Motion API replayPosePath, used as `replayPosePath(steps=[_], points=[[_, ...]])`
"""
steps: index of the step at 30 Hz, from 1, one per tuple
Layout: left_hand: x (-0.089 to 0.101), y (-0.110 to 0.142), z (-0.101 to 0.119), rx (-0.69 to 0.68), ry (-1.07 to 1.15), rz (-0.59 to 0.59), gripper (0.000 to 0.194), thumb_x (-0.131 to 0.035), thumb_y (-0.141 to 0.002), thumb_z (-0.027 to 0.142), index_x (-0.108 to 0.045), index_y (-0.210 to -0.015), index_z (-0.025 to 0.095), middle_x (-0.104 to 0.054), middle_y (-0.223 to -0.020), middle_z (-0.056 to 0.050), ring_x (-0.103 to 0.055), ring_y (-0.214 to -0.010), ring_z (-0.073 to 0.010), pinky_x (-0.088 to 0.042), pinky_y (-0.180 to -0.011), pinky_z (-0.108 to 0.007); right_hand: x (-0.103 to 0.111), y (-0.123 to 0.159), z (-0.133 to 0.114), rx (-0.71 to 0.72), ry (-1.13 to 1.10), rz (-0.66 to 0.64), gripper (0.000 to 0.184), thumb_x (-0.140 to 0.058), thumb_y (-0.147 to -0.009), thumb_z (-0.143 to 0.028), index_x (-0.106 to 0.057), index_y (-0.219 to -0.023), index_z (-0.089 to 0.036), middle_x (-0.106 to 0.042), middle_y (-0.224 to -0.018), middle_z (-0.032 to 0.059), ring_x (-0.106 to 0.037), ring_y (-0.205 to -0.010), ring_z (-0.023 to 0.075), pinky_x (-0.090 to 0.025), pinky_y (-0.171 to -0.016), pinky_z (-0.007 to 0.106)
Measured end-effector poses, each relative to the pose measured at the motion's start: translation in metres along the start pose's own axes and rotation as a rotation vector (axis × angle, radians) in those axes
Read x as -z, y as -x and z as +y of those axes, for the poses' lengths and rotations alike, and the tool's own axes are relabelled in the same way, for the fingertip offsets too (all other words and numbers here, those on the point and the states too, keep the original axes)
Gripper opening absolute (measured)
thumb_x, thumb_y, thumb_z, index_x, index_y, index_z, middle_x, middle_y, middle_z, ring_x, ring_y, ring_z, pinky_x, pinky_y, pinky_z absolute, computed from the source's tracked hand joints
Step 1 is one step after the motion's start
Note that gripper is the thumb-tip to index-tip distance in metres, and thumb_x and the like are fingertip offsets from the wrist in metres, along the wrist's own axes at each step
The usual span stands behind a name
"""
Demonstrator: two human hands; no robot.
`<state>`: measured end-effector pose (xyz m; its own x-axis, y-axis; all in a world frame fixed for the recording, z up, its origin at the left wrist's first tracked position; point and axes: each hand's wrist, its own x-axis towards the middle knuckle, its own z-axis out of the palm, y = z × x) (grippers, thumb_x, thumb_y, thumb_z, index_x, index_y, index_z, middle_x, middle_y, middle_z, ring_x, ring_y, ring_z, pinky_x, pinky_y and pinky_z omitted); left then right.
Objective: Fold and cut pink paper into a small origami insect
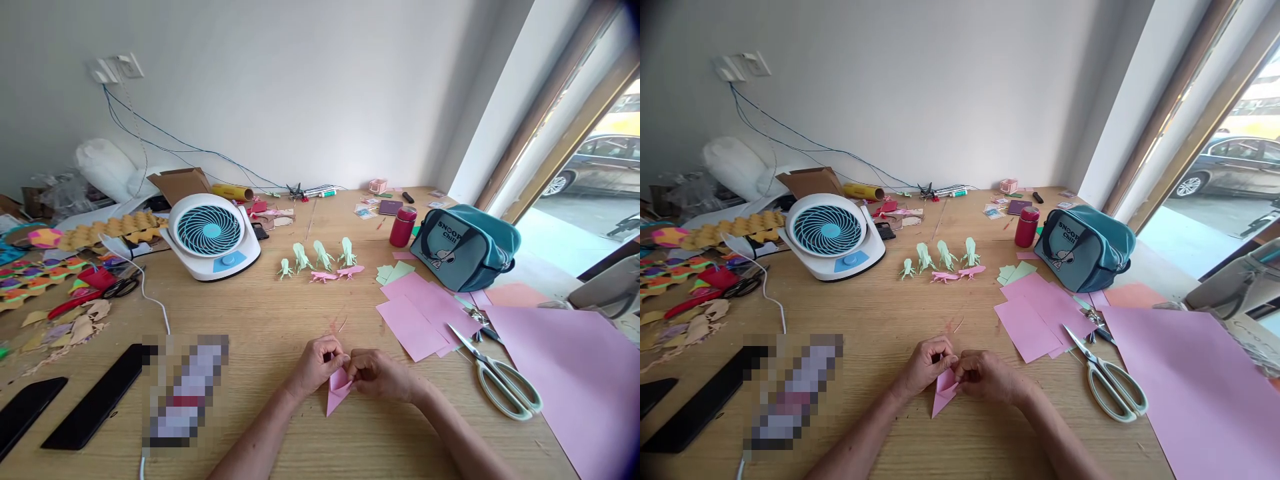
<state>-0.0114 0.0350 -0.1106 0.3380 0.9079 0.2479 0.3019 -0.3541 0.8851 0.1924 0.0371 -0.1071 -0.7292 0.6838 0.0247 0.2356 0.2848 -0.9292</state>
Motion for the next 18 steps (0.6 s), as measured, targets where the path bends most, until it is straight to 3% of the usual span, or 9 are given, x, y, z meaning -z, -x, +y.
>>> replayPosePath(steps=[6, 12, 18], points=[[0.000, 0.001, 0.001, -0.001, -0.011, 0.009, 0.039, -0.061, -0.089, 0.043, -0.059, -0.061, 0.015, -0.059, -0.067, -0.003, -0.054, -0.066, -0.0142, -0.039, -0.064, -0.024, -0.002, 0.000, -0.003, -0.010, 0.016, 0.035, 0.013, -0.062, -0.076, -0.007, -0.067, -0.080, -0.019, -0.063, -0.084, 0.0006, -0.052, -0.067, 0.0122, -0.038, -0.058, 0.022], [0.005, 0.000, 0.006, -0.007, -0.007, 0.049, 0.037, -0.054, -0.093, 0.041, -0.061, -0.067, 0.015, -0.059, -0.069, -0.003, -0.054, -0.067, -0.0147, -0.040, -0.064, -0.024, 0.000, 0.001, 0.000, -0.064, 0.013, 0.075, 0.008, -0.056, -0.087, -0.017, -0.063, -0.083, -0.018, -0.053, -0.059, -0.0044, -0.043, -0.052, 0.0101, -0.030, -0.048, 0.021], [0.010, -0.002, 0.011, -0.025, -0.032, 0.127, 0.030, -0.055, -0.093, 0.036, -0.057, -0.069, 0.017, -0.060, -0.075, -0.003, -0.054, -0.075, -0.0165, -0.040, -0.071, -0.026, 0.006, 0.001, -0.005, -0.081, 0.035, 0.148, 0.008, -0.053, -0.088, -0.019, -0.060, -0.086, -0.019, -0.061, -0.064, -0.0032, -0.050, -0.056, 0.0120, -0.034, -0.051, 0.022]])
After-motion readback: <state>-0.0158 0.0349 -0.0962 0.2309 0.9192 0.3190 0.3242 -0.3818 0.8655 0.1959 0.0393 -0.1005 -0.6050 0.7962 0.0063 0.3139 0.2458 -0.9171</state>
